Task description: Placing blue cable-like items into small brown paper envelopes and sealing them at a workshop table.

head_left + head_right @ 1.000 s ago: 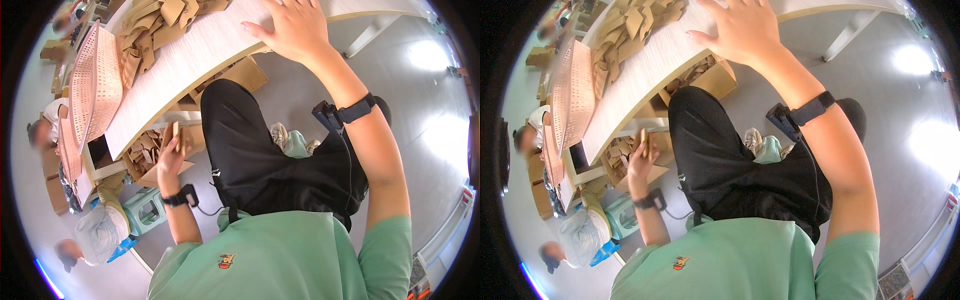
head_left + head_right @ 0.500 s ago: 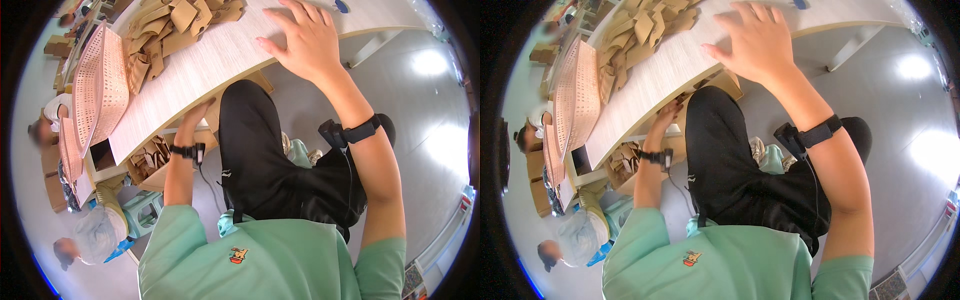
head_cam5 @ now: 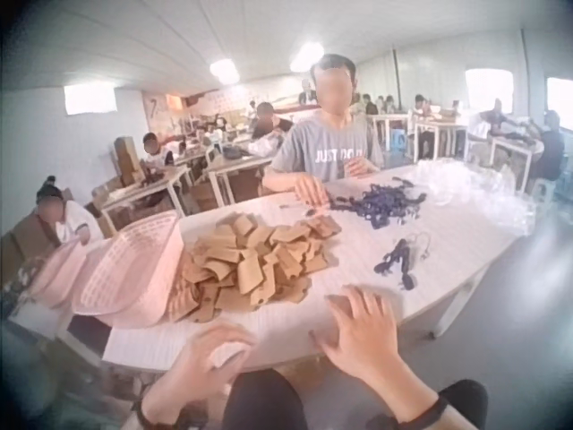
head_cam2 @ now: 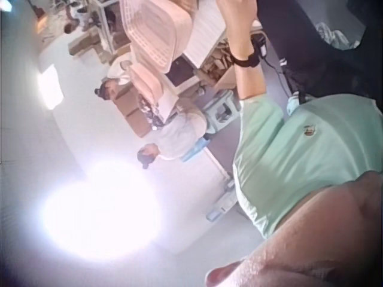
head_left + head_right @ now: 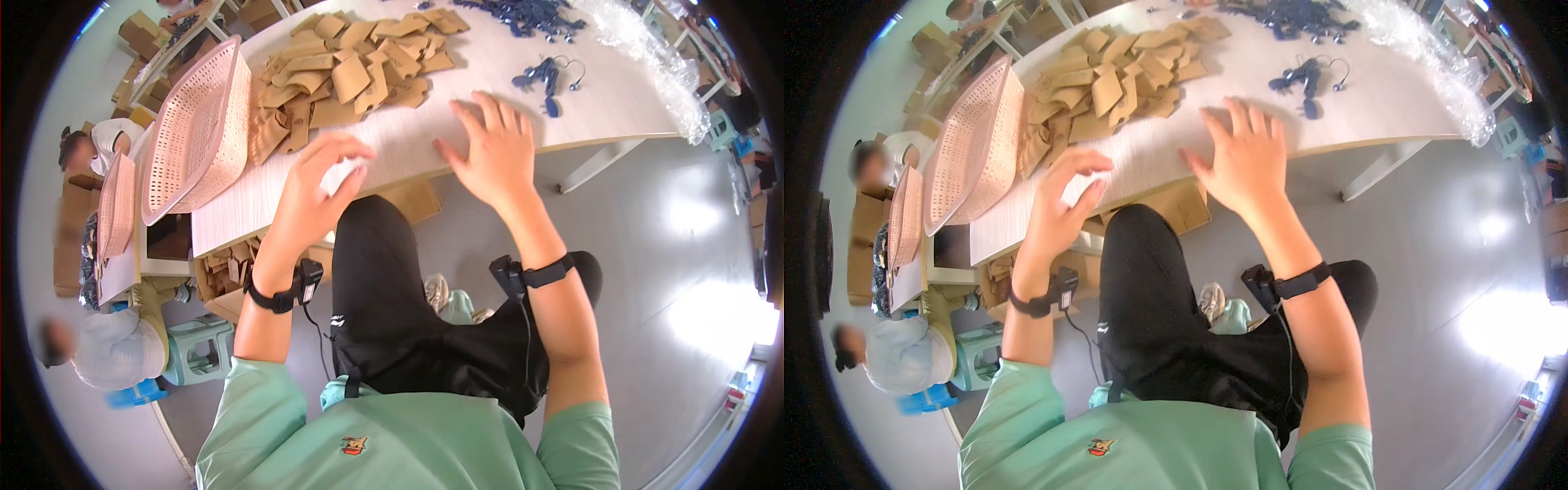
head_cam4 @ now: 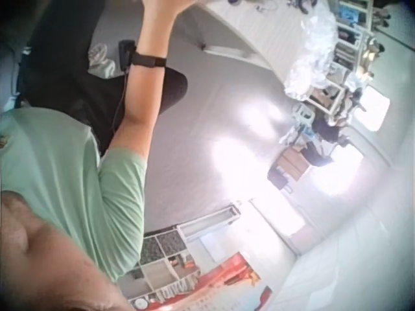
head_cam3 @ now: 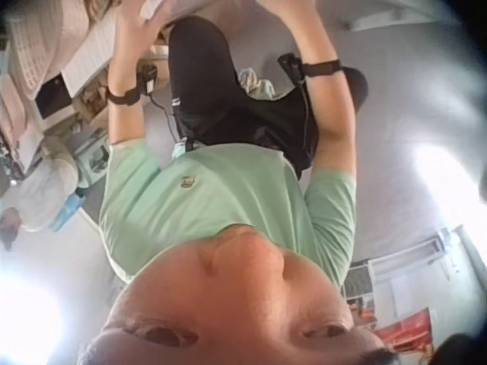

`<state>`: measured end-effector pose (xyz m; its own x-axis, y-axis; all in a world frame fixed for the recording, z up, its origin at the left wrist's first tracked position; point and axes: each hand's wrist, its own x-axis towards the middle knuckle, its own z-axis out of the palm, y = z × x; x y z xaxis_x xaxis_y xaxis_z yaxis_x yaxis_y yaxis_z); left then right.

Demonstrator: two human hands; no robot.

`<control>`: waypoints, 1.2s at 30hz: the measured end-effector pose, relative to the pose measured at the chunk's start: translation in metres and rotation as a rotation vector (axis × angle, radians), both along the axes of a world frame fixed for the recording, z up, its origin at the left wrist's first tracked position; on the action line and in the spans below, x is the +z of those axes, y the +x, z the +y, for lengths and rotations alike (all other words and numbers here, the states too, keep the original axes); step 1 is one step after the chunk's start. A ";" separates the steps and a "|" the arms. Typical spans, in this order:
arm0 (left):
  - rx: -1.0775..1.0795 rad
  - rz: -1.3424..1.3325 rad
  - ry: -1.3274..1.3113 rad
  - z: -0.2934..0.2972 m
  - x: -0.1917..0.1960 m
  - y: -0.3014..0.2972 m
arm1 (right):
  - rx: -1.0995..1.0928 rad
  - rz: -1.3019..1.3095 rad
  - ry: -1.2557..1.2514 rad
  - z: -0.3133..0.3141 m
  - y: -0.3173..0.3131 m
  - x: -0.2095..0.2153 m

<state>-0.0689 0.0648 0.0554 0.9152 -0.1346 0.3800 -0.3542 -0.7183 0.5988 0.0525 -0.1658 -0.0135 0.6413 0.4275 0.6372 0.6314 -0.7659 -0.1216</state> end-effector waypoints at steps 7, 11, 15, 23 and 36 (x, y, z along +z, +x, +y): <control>0.341 -0.068 0.499 -0.026 -0.023 0.071 | 0.012 0.094 -0.033 -0.006 -0.003 0.006; 0.437 -0.031 0.730 -0.020 -0.028 0.090 | 0.136 0.158 -0.045 -0.016 0.003 0.015; 0.434 0.065 0.642 -0.022 -0.014 0.084 | 0.108 0.336 0.110 -0.050 0.030 0.036; 0.479 -0.134 0.333 -0.007 -0.024 0.035 | -0.210 0.185 0.038 -0.093 0.098 0.016; 0.492 -0.113 0.303 -0.019 -0.029 0.032 | 0.126 0.272 -0.170 -0.051 0.211 0.051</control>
<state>-0.0370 0.0459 0.0269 0.8537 0.1780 0.4895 0.0144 -0.9475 0.3194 0.2632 -0.2164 0.0370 0.7131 0.5996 0.3633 0.6844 -0.7077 -0.1755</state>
